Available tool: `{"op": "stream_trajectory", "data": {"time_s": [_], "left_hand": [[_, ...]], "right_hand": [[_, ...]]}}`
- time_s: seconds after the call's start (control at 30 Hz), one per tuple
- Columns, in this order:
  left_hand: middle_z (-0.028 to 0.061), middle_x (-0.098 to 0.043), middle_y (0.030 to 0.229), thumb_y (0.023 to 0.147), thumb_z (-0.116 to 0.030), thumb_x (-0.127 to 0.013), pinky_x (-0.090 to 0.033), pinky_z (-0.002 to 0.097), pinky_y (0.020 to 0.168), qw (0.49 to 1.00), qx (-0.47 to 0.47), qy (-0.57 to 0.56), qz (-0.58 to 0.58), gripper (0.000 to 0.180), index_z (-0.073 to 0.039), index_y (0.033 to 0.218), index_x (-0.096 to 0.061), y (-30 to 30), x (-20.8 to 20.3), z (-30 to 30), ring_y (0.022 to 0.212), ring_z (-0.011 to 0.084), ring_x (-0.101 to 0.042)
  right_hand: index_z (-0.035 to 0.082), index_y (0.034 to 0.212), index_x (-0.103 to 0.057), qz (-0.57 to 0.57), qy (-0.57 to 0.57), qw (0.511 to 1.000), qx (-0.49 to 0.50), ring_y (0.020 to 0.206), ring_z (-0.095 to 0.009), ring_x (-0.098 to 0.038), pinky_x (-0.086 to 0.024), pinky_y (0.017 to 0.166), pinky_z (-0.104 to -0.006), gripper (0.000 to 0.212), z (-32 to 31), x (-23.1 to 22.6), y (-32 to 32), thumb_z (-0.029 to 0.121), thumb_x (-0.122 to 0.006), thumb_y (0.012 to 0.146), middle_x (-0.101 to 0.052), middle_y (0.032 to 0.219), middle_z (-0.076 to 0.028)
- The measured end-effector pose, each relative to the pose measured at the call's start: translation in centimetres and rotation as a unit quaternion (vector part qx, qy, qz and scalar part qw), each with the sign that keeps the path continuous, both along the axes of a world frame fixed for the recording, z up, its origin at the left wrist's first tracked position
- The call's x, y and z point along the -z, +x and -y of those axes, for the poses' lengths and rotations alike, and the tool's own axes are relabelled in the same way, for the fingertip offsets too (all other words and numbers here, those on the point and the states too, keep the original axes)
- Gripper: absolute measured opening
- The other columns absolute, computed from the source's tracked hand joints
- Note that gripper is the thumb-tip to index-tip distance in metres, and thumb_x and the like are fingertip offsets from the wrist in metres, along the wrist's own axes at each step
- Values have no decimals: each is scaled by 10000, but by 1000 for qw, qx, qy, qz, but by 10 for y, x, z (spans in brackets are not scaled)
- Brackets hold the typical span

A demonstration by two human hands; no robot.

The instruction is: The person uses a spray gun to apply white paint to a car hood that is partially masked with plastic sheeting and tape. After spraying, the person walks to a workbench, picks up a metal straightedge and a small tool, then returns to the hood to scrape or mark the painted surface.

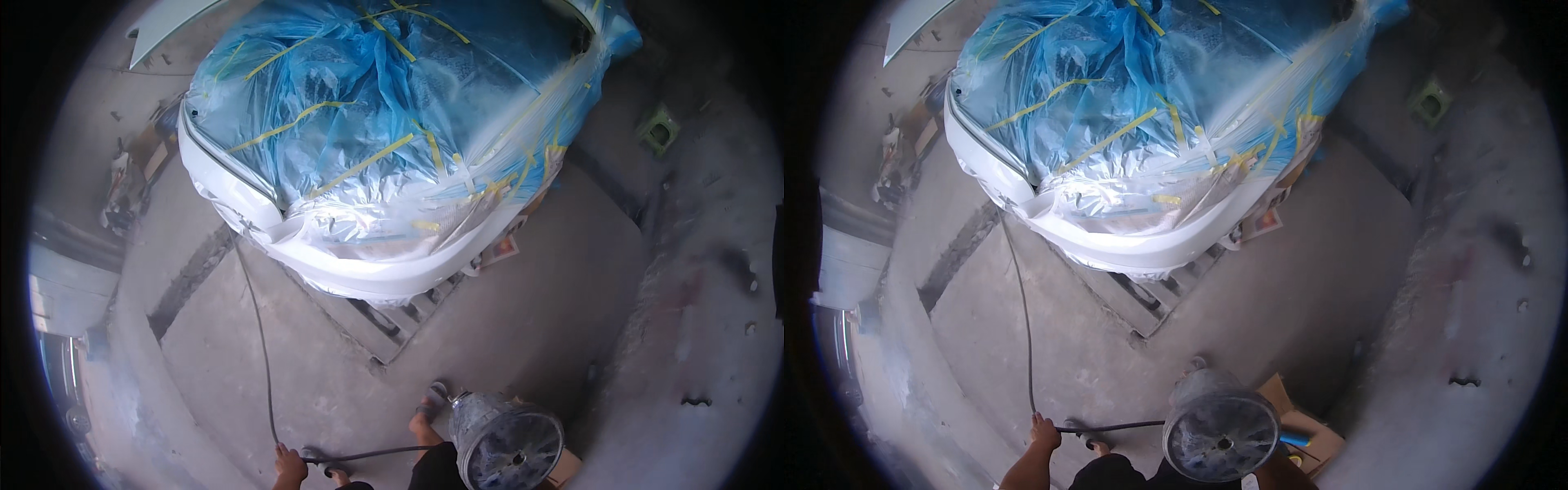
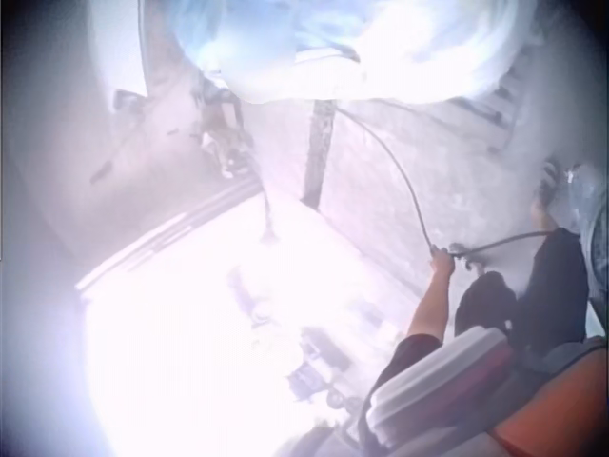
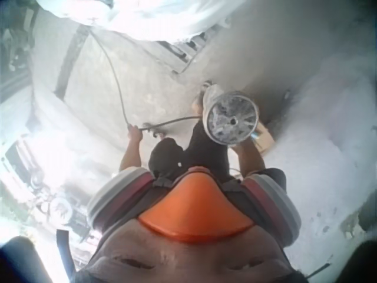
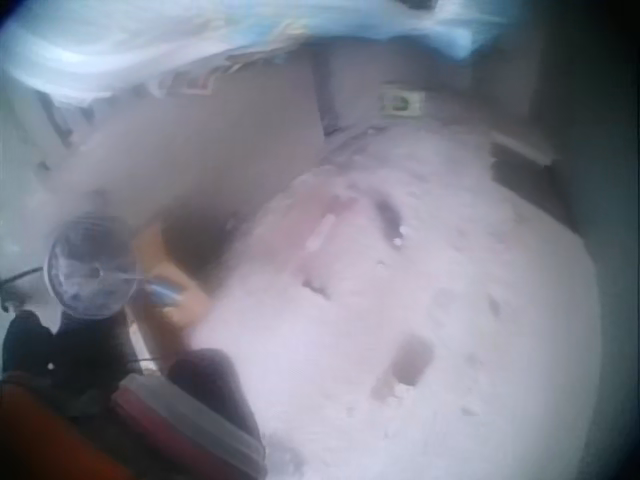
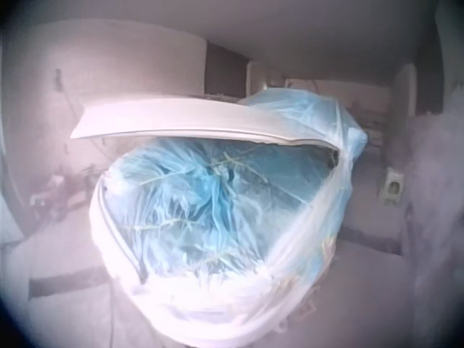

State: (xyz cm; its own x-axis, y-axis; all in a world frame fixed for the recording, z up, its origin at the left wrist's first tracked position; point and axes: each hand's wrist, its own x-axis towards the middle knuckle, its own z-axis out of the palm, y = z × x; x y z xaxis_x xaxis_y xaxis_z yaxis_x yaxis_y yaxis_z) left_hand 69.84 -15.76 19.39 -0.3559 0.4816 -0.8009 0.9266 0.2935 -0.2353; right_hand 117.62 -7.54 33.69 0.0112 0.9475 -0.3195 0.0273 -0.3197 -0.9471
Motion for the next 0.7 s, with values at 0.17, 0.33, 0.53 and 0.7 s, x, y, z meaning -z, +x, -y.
{"op": "stream_trajectory", "data": {"time_s": [0.17, 0.33, 0.53, 0.7], "left_hand": [[264, -230, 1475, 830, -179, -546, -378, 439, 1031, 1000, 1, -2, 31, 381, 4, 1164, -554, -25, -4, 0, 1391, 383, -196], [259, -226, 1481, 841, -174, -525, -361, 438, 1047, 998, 1, 28, 60, 393, 2, 1192, -545, -76, -19, 16, 1394, 383, -193], [254, -212, 1487, 848, -160, -527, -342, 420, 1063, 996, 22, 41, 80, 396, 10, 1205, -534, -144, -43, 48, 1397, 376, -190], [254, -204, 1490, 835, -139, -543, -353, 415, 1056, 997, 31, 36, 66, 393, 5, 1200, -541, -201, -52, 69, 1403, 366, -175]], "right_hand": [[31, 1166, -554, 169, 55, 984, 19, 886, -211, -596, -461, 777, -326, 316, 37, -4, -24, 100, -591, 860, -589, 1042, -112], [37, 1132, -569, 304, 113, 945, 42, 814, -190, -597, -466, 717, -320, 260, 88, -25, -69, 122, -566, 886, -606, 958, -91], [44, 1090, -586, 392, 147, 903, 91, 727, -166, -598, -471, 644, -313, 206, 167, -76, -147, 147, -537, 918, -626, 857, -66], [58, 1118, -577, 397, 117, 904, 110, 737, -159, -595, -474, 654, -303, 232, 206, -96, -192, 160, -537, 913, -617, 872, -60]]}}
